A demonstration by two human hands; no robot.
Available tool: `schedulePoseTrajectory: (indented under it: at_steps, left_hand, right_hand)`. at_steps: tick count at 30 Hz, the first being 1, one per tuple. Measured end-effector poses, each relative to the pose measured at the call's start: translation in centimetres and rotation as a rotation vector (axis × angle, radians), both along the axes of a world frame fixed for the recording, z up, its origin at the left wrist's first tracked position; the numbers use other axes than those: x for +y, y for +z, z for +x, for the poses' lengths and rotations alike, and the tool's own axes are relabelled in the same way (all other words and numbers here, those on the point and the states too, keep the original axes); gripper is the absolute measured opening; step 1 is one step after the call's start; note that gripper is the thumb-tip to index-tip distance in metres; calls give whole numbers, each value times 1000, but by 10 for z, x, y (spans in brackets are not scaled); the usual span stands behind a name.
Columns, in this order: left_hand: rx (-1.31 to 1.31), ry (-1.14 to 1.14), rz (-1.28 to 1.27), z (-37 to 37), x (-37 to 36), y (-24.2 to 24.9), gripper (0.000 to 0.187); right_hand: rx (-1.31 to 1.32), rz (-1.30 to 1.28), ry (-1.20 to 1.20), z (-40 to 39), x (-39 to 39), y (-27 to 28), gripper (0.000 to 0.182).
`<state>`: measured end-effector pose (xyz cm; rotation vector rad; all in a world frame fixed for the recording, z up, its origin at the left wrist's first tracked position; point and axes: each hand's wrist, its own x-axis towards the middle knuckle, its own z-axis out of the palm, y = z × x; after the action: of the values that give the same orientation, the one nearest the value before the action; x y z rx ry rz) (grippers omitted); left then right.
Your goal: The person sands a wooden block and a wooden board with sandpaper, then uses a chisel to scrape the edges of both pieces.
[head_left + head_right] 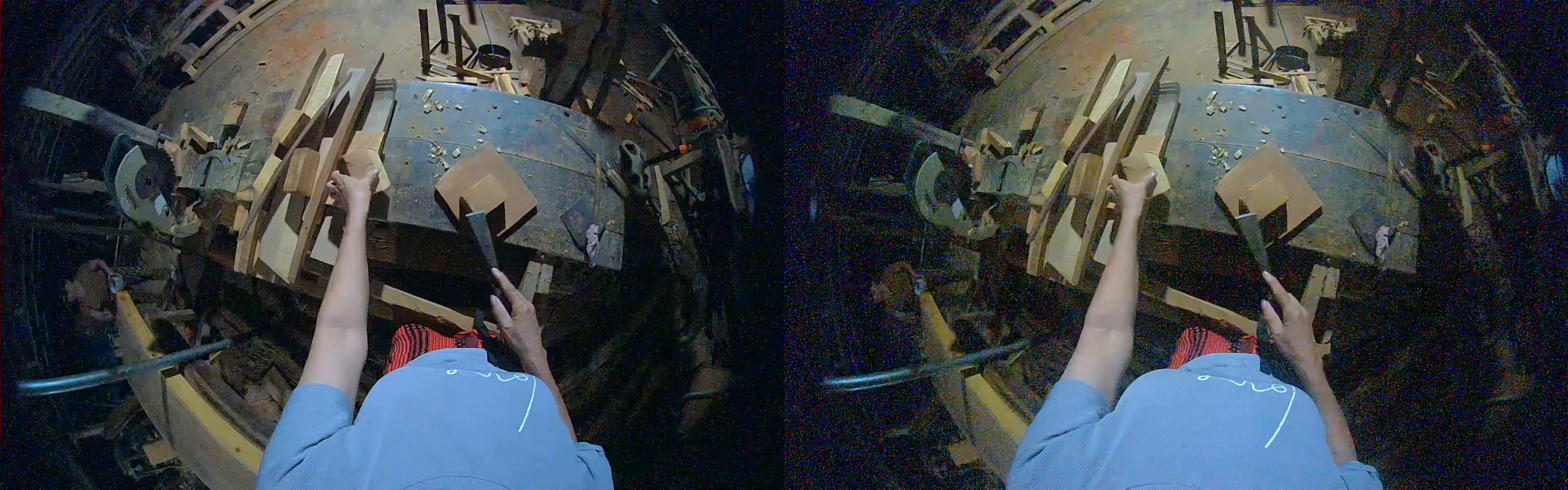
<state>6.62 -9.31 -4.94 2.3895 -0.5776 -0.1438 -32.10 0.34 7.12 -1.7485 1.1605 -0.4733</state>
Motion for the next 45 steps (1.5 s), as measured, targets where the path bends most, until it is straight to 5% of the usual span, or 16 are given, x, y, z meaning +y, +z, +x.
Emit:
schedulePoseTrajectory:
  at_steps: [3, 4, 5, 8, 11, 12, 14, 15, 17, 18, 19, 21, 24, 28, 39, 45]
  left_hand:
    - [34, -190, -187, -10, 2, 5, 90]
    - [-12, -101, -113, -21, 1, 13, 77]
    - [305, -214, -430, -20, 5, 16, 65]
    - [1335, -27, -822, -40, 22, 31, 57]
    - [1515, 71, -892, -64, 39, 31, 54]
    - [1517, 76, -889, -77, 52, 38, 54]
    - [998, -574, -970, -107, 74, 73, 54]
    - [1000, -569, -970, -117, 72, 97, 54]
    - [1398, -43, -759, -134, 69, 145, 80]
    - [1365, -67, -689, -139, 73, 154, 75]
    - [1364, -64, -694, -136, 69, 143, 75]
    - [1262, 292, -692, -124, 60, 102, 78]
    - [1594, 116, -858, -113, 62, 69, 78]
    - [1524, 251, -885, -121, 57, 71, 71]
    - [1626, -43, -1020, -150, 66, 102, 60]
    - [1672, 28, -1043, -135, 65, 76, 60]
  right_hand:
    - [-22, -34, 28, 2, 3, 4, 47]
    - [-8, 48, 26, 3, 4, 12, 48]
    - [-6, 43, 18, 4, 4, 12, 48]
    - [24, 76, 39, 5, 7, 15, 48]
    - [-32, 27, 64, 13, 6, 14, 48]
    - [-29, 31, 65, 17, 4, 15, 48]
    - [-80, 117, 120, 26, 0, 22, 48]
    - [-78, 120, 122, 32, -3, 32, 48]
    - [2, 309, 170, 41, -8, 52, 47]
    - [4, 309, 175, 43, -6, 49, 47]
    - [-75, 198, 195, 45, -4, 41, 47]
    - [-156, 87, 217, 50, -1, 33, 47]
    - [-161, 25, 220, 54, 0, 32, 47]
    - [-132, 42, 224, 56, 1, 34, 48]
    - [-213, -88, 141, 63, -14, 39, 49]
    - [-37, 157, 212, 56, -2, 42, 46]
